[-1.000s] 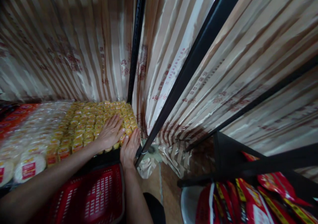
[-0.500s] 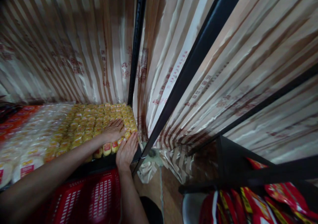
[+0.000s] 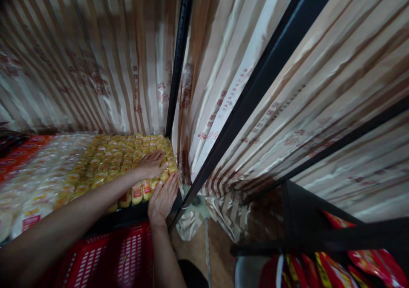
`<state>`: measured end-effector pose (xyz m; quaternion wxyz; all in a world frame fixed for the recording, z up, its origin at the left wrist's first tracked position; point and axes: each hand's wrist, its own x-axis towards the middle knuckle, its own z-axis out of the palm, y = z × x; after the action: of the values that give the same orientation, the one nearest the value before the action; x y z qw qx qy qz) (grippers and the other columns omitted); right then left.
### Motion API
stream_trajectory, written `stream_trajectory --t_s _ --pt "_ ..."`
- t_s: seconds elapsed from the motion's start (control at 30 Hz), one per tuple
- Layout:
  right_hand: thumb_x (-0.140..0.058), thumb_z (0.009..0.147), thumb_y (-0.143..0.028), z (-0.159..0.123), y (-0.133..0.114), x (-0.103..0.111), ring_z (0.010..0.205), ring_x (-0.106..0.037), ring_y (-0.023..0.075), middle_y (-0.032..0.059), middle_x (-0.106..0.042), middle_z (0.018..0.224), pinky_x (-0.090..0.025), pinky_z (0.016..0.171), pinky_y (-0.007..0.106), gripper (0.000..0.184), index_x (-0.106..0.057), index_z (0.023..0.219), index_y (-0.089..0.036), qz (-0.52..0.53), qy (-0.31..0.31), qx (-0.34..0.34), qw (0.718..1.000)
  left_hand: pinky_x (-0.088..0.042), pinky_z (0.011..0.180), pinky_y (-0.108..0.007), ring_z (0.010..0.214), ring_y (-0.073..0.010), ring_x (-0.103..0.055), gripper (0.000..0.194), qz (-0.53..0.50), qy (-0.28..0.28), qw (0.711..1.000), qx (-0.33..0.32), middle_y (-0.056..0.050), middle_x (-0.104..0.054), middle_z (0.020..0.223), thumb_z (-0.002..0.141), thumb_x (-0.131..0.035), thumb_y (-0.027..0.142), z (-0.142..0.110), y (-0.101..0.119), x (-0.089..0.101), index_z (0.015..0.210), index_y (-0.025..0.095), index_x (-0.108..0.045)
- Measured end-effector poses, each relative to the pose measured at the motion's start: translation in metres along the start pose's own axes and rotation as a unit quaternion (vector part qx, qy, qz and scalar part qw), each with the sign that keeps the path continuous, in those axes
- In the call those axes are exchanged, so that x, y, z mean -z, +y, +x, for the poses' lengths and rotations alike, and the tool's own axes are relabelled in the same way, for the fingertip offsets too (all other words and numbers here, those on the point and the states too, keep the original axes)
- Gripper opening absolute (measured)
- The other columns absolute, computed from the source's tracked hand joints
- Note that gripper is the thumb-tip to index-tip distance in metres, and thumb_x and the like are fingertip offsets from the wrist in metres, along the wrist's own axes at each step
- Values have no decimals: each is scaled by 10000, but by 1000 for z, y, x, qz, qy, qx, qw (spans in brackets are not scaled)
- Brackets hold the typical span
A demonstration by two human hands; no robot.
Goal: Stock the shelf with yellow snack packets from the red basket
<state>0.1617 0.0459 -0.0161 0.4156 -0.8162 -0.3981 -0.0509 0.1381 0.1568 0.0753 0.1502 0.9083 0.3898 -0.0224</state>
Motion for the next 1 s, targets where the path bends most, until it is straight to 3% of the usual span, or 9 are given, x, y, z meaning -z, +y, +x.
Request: stream_trajectory --t_s 0.2,0.37,0.57,0.77,0.87,1.0 --pt "-155 954 -364 -1 1 0 1386 -206 250 209 -254 1477 -252 1083 491 589 -223 1436 -32 3 9 12 1000 -88 1145 -422 1407 -230 -131 615 -23 66 997 -16 -126 -194 1515 938 -168 436 10 10 9 1434 79 -243" --pt "-166 952 -388 0 5 -3 1378 -220 269 216 -248 1477 -261 1072 513 602 -218 1438 -36 5 14 19 1000 -115 1136 -412 1396 -239 -171 643 -28 17 999 -44 -144 -223 1504 932 -152 461 20 25 2 1417 60 -286" --pt "-170 952 -377 -1 3 -2 1381 -209 268 224 -256 1472 -262 1068 514 595 -237 1430 -29 5 19 18 1000 -108 1137 -417 1404 -234 -140 631 -26 5 999 -47 -131 -194 1515 935 -160 454 18 25 0 1426 75 -272" --pt "-177 948 -358 -1 1 0 1381 -202 261 228 -251 1472 -256 1071 493 596 -267 1410 7 -9 14 10 1000 -63 1141 -457 1412 -266 -69 671 4 39 999 14 -122 -163 1524 923 -165 499 12 -6 13 1436 76 -254" --pt "-176 941 -362 0 1 -1 1373 -214 280 240 -272 1460 -249 1070 499 614 -284 1395 36 -17 6 0 1000 -62 1141 -450 1409 -277 -88 712 44 20 997 56 -146 -167 1518 916 -157 524 7 -31 16 1438 46 -235" --pt "-178 937 -367 0 2 -2 1375 -207 274 237 -278 1459 -241 1074 500 617 -269 1404 26 -2 6 5 1000 -84 1143 -398 1407 -255 -112 706 77 -15 996 45 -160 -171 1512 920 -189 509 1 -50 9 1420 15 -257"
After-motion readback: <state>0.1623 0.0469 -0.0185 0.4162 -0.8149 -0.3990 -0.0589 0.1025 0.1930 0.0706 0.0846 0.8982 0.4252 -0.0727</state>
